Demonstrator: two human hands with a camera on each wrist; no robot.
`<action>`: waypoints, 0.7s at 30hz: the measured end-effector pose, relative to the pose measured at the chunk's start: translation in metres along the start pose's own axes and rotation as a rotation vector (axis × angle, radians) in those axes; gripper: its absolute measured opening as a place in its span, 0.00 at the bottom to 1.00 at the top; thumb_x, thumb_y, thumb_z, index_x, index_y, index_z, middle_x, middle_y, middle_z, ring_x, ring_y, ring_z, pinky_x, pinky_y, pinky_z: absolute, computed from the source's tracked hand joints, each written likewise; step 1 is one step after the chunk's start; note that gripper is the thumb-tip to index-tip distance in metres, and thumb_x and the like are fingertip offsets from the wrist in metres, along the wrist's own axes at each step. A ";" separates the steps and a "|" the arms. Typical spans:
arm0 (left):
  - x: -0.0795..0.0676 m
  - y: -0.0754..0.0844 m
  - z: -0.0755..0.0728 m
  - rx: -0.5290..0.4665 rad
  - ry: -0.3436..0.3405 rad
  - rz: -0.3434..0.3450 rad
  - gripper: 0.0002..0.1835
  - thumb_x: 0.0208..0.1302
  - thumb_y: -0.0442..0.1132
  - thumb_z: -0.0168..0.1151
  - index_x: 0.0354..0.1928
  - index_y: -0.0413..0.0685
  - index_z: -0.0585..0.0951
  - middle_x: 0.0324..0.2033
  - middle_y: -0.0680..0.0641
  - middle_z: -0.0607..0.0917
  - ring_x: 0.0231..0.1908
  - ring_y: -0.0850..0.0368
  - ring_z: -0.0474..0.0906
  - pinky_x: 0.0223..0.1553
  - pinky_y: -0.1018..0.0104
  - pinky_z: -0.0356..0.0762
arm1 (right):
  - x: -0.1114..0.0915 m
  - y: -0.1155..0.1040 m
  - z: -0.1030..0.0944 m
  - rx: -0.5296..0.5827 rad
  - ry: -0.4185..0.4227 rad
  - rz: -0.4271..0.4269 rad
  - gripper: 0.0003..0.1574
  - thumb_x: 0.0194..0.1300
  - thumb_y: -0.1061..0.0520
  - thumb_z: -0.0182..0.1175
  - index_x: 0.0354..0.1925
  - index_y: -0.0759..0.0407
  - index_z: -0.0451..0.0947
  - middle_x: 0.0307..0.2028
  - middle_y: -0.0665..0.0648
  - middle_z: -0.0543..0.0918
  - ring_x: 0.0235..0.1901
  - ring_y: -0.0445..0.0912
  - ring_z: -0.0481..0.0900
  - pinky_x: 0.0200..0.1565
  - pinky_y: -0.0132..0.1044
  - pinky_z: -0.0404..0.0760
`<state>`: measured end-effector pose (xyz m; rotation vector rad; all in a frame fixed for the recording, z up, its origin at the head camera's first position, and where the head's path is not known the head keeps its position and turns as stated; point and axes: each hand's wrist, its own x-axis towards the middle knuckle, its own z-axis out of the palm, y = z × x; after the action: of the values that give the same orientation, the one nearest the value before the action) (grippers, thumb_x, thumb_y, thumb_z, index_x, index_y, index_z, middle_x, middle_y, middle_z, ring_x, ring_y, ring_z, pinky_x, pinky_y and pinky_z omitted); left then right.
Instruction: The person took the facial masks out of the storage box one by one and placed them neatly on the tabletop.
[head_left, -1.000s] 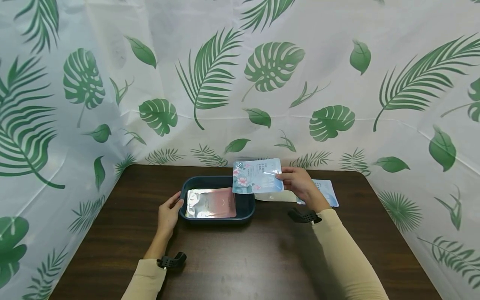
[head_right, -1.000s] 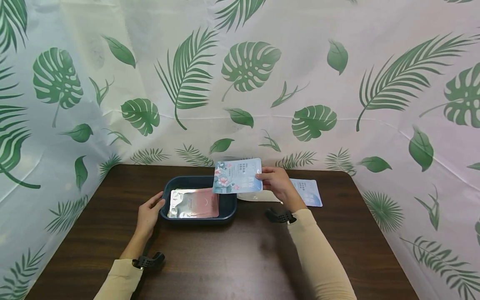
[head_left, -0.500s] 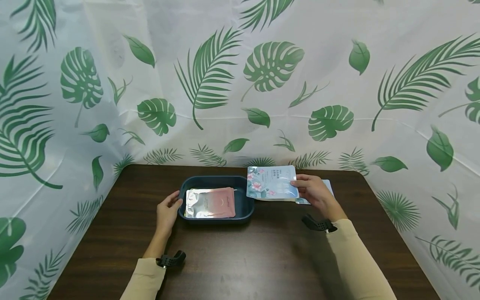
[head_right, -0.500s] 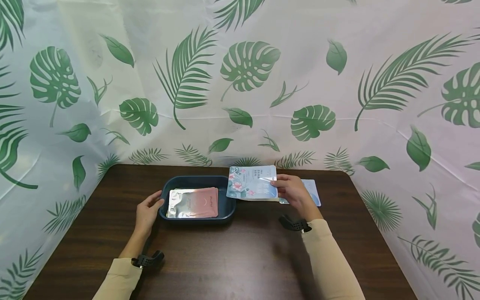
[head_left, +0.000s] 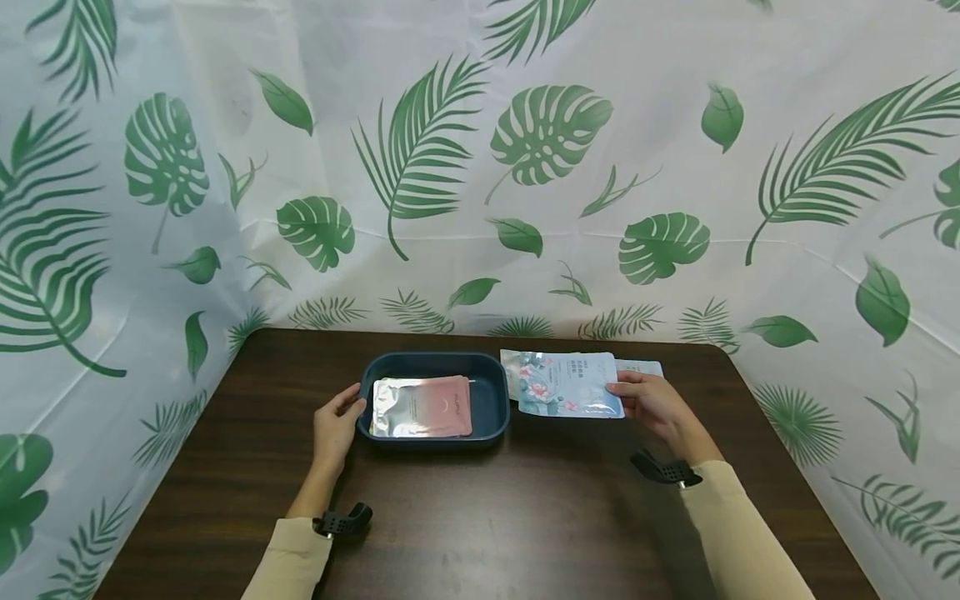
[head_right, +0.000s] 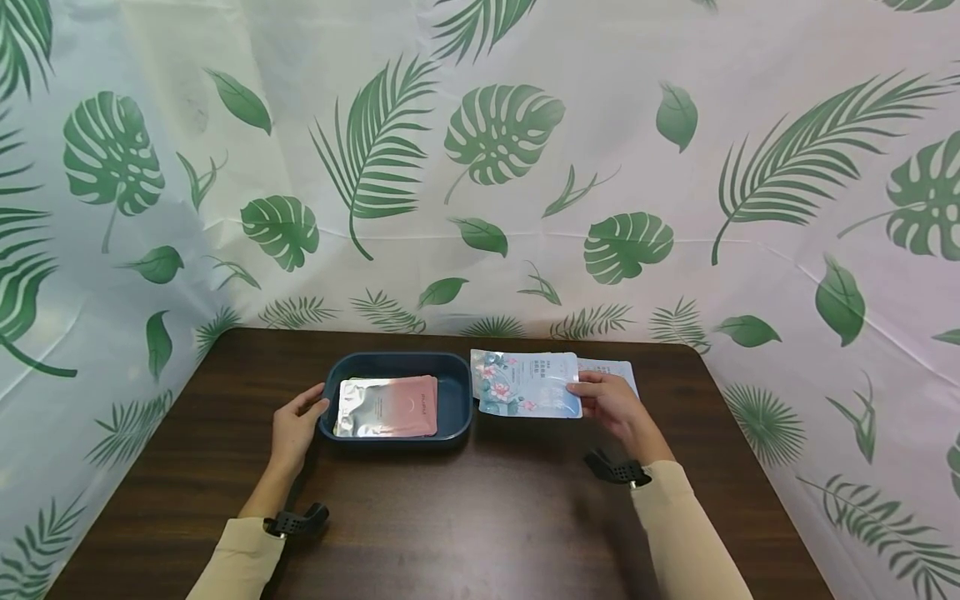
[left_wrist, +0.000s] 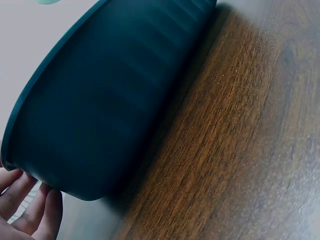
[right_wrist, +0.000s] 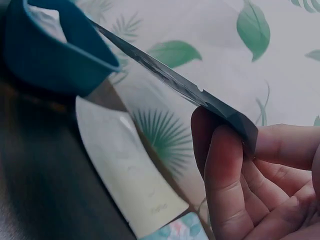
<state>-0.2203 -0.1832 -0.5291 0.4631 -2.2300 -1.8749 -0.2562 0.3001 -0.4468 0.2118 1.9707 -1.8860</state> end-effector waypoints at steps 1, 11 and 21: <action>0.000 0.000 0.000 0.000 0.002 0.002 0.20 0.67 0.34 0.59 0.60 0.39 0.78 0.55 0.34 0.81 0.39 0.72 0.73 0.38 0.84 0.71 | -0.001 0.003 -0.001 0.002 0.012 0.013 0.25 0.67 0.57 0.61 0.59 0.65 0.69 0.35 0.44 0.86 0.34 0.41 0.85 0.39 0.32 0.83; -0.001 0.002 -0.002 0.005 -0.009 -0.023 0.20 0.68 0.35 0.58 0.61 0.40 0.77 0.56 0.35 0.80 0.39 0.72 0.73 0.38 0.84 0.71 | 0.002 0.032 0.000 -0.003 0.005 0.048 0.20 0.68 0.57 0.60 0.55 0.63 0.73 0.35 0.45 0.86 0.34 0.41 0.85 0.38 0.32 0.83; 0.000 0.002 -0.002 0.008 -0.011 -0.024 0.20 0.68 0.36 0.59 0.61 0.41 0.78 0.57 0.35 0.80 0.40 0.71 0.73 0.38 0.84 0.71 | 0.005 0.054 0.012 -0.075 -0.009 0.070 0.14 0.68 0.58 0.59 0.50 0.62 0.77 0.35 0.45 0.86 0.32 0.41 0.82 0.36 0.33 0.80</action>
<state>-0.2198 -0.1845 -0.5272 0.4838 -2.2494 -1.8861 -0.2381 0.2912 -0.4990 0.2478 1.9973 -1.7634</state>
